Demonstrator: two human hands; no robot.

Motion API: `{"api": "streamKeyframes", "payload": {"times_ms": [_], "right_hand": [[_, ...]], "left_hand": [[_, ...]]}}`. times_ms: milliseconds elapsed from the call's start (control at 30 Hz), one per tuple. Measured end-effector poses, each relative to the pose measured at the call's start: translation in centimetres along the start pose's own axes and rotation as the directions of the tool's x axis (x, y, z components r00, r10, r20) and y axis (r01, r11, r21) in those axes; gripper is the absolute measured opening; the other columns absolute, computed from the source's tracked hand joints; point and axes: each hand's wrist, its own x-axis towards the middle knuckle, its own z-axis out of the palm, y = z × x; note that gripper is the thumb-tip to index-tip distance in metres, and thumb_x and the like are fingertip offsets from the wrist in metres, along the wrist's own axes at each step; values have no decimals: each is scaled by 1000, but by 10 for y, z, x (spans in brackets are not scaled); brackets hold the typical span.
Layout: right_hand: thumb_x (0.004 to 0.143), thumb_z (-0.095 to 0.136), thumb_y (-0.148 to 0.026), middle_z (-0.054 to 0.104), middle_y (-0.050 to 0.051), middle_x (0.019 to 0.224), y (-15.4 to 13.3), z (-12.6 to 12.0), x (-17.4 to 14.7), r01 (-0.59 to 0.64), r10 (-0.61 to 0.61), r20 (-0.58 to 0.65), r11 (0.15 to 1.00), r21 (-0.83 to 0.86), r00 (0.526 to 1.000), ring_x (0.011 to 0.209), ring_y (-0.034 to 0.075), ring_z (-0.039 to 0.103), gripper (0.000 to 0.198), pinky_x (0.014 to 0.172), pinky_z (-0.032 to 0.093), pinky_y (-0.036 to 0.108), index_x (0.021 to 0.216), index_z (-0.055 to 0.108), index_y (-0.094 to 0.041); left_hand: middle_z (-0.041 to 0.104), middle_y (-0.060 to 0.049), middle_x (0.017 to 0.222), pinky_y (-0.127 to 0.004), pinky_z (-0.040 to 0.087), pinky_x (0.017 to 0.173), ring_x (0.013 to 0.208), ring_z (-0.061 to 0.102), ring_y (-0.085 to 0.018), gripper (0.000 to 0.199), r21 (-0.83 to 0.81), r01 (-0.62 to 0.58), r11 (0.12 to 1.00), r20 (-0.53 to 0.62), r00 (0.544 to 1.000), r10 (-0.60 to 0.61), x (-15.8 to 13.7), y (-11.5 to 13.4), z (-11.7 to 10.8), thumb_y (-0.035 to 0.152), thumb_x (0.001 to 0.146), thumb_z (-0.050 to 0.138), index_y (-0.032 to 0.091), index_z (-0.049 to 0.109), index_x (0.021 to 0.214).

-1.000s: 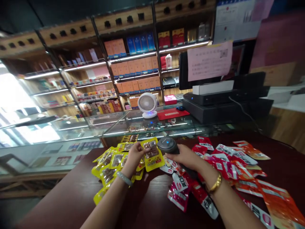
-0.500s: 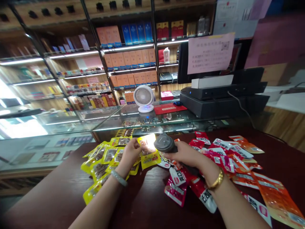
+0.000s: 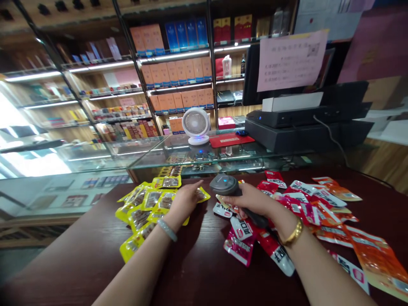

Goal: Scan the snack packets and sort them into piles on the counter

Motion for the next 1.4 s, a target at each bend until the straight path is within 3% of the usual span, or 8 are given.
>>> {"api": "streamKeyframes", "payload": {"times_ms": [133,233,333,467,600,1133,1300,1400], "right_hand": [[75,76,-60,64,-3,58,3,3,3,-16,16,5,1000,-18,1000,40,11,55,50,43,44,22,95,62,-16],[76,75,-60,65,-2,59,6,4,5,-25,26,17,999,-42,1000,40,11,56,48,43,44,22,89,61,-16],[77,74,-61,66,-1,60,9,3,6,-15,17,30,999,-51,999,40,10,56,49,42,43,21,93,62,-16],[79,74,-57,71,1,71,14,3,8,-2,4,44,999,-42,999,41,9,56,48,42,44,21,102,62,-16],[78,74,-57,67,-1,67,18,3,10,5,-3,37,999,-32,999,42,10,56,47,41,44,21,95,62,-16],[75,76,-61,60,-3,56,15,3,9,-21,22,22,999,-28,1000,41,12,56,49,41,43,22,91,63,-16],[78,74,-58,60,-5,57,13,4,8,-8,9,34,999,-54,999,40,12,56,54,42,44,22,110,64,-16],[80,73,-55,59,-5,54,13,5,7,-5,7,38,998,-56,999,39,12,55,55,42,43,22,117,63,-15]], "left_hand": [[64,-22,128,-53,25,114,130,49,-36,44,457,184,870,-85,983,-163,-3,-16,-23,36,85,63,14,64,123],[67,-21,118,-60,21,112,126,51,-39,34,505,210,837,-30,974,-226,-4,-23,-23,46,88,59,16,69,101],[68,-17,115,-57,21,112,123,54,-35,29,473,179,863,-52,983,-176,-1,-22,-19,43,86,62,18,64,101],[71,-12,105,-40,40,96,106,63,-29,28,353,228,907,-134,972,-192,4,-20,-17,40,87,61,20,58,106],[71,-8,99,-31,41,76,92,66,-26,26,197,295,935,-157,951,-267,6,-22,-18,40,89,57,24,54,108],[70,-5,92,-30,41,75,90,65,-24,26,111,316,942,-197,936,-291,5,-22,-21,39,84,63,24,57,104],[70,-4,87,-29,48,72,81,67,-20,18,-356,254,899,-116,943,-313,5,-14,11,33,84,65,20,58,96],[72,-9,103,-30,52,81,93,68,-19,21,-555,133,821,-15,985,-170,3,-4,29,20,85,62,19,60,107]]}}
